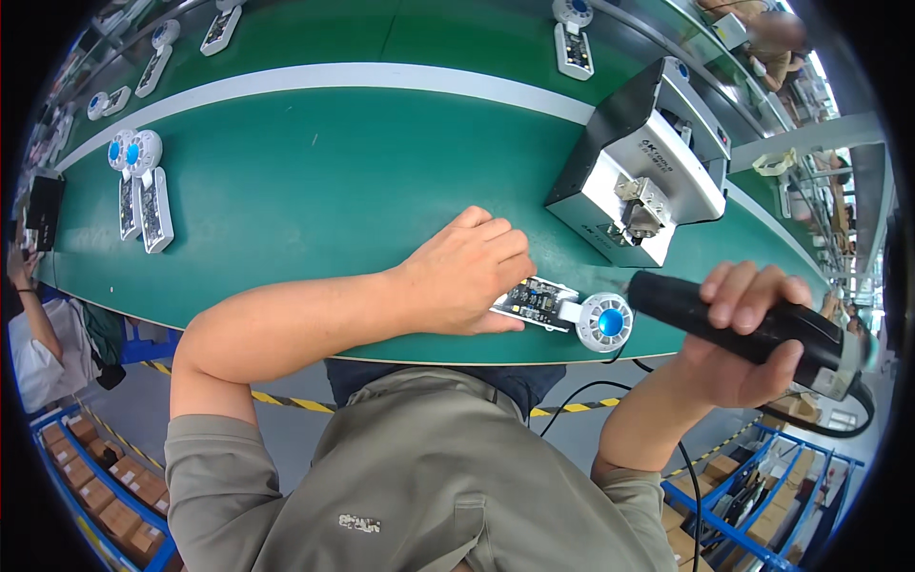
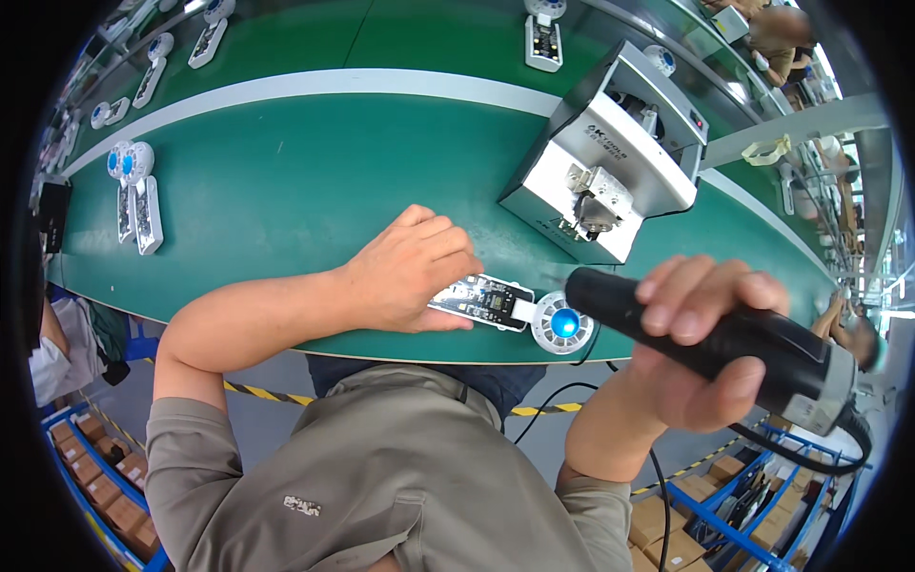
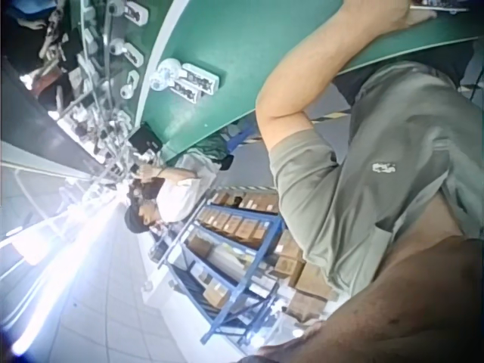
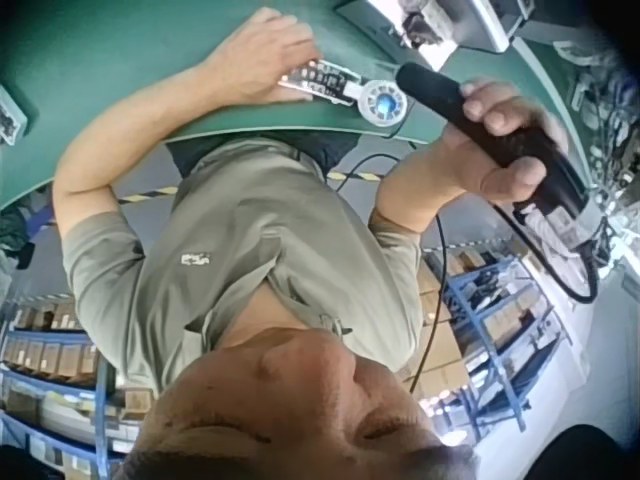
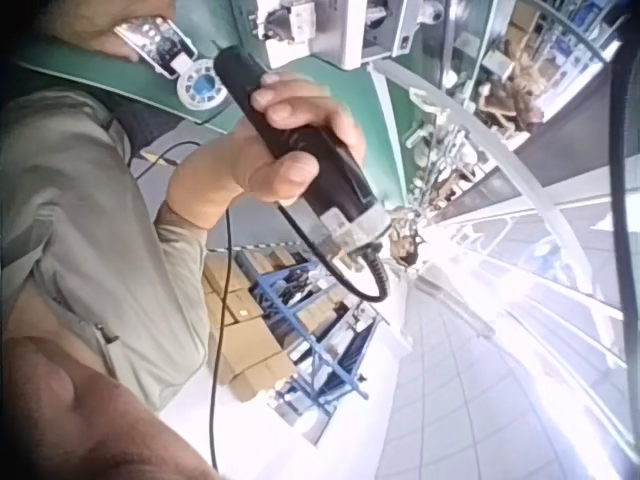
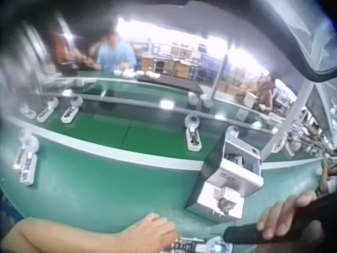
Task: Assembling electronic circuit boards and casings on a production assembly line.
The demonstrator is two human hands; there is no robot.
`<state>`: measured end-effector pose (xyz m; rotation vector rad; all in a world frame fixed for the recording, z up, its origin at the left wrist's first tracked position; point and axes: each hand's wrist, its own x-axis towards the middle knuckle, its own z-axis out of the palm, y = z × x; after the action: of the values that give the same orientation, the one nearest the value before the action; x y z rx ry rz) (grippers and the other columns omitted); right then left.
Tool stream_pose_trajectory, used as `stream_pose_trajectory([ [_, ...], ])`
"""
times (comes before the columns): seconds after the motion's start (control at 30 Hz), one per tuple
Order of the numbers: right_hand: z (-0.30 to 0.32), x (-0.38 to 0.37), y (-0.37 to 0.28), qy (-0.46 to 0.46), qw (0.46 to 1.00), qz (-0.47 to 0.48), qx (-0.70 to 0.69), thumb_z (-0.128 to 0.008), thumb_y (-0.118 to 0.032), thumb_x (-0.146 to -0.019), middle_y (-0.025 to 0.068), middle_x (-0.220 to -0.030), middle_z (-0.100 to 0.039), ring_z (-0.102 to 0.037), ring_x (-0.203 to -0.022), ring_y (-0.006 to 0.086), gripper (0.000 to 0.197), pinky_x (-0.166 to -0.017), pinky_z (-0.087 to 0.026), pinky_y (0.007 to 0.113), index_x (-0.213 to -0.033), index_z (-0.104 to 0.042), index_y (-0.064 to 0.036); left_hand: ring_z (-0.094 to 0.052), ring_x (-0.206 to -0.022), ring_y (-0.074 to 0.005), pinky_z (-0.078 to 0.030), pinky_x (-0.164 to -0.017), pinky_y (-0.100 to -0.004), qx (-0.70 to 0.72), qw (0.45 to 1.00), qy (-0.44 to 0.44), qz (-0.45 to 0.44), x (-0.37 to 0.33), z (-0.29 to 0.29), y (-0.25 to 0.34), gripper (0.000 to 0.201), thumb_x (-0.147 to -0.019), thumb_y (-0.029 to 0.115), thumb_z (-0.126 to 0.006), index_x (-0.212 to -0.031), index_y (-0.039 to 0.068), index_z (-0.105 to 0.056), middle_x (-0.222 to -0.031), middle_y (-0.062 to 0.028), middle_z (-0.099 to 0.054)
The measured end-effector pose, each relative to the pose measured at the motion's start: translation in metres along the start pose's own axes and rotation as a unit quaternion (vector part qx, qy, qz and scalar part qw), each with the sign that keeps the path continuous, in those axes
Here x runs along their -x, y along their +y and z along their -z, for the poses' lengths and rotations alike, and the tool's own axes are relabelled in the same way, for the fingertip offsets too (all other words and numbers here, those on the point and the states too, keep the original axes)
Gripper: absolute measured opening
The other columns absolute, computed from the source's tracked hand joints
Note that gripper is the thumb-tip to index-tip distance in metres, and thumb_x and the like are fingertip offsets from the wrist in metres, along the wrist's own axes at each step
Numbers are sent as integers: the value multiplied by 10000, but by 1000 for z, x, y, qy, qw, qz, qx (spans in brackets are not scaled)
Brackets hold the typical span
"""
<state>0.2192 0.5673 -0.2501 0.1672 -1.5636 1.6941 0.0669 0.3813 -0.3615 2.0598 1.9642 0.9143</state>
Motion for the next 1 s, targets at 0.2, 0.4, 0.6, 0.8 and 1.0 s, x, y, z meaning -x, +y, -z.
stream_pose_trajectory([
  [0.2,-32,-16,-14,-37,995,64,68,-517,-317,-872,60,-749,-557,-545,-650,175,346,-678,-449,340,-1088,-543,-49,-475,-850,-200,-334,-868,-348,-7,1000,4,-17,38,31,4,450,-692,385,-757,-1000,100,-594,-945,-32,-518],
  [0.4,-47,-21,-12,-102,988,61,96,-498,-306,-878,59,-756,-547,-541,-666,179,328,-693,-440,339,-1074,-548,-48,-477,-847,-199,-337,-867,-352,-13,1000,11,-19,49,43,7,452,-699,402,-748,-997,99,-596,-936,-33,-524],
  [0.6,-53,-23,-11,-69,995,14,67,-557,-291,-850,71,-705,-564,-561,-596,190,328,-612,-471,318,-1056,-524,-38,-475,-844,-200,-338,-869,-356,-19,1000,10,-16,50,44,6,453,-699,405,-745,-997,98,-596,-930,-32,-522],
  [0.8,-74,15,-24,-60,996,-63,-16,-615,-299,-821,65,-714,-594,-583,-599,181,369,-599,-485,298,-1065,-518,-40,-474,-837,-201,-340,-870,-359,-7,1000,3,-18,48,46,7,450,-686,390,-756,-990,99,-596,-922,-32,-520],
  [1.0,-81,32,-22,-53,994,-86,-36,-659,-291,-794,70,-735,-623,-604,-618,182,410,-610,-500,296,-1081,-509,-39,-472,-833,-201,-341,-868,-359,6,1000,1,-15,47,50,9,446,-672,367,-772,-983,99,-597,-914,-31,-518],
])
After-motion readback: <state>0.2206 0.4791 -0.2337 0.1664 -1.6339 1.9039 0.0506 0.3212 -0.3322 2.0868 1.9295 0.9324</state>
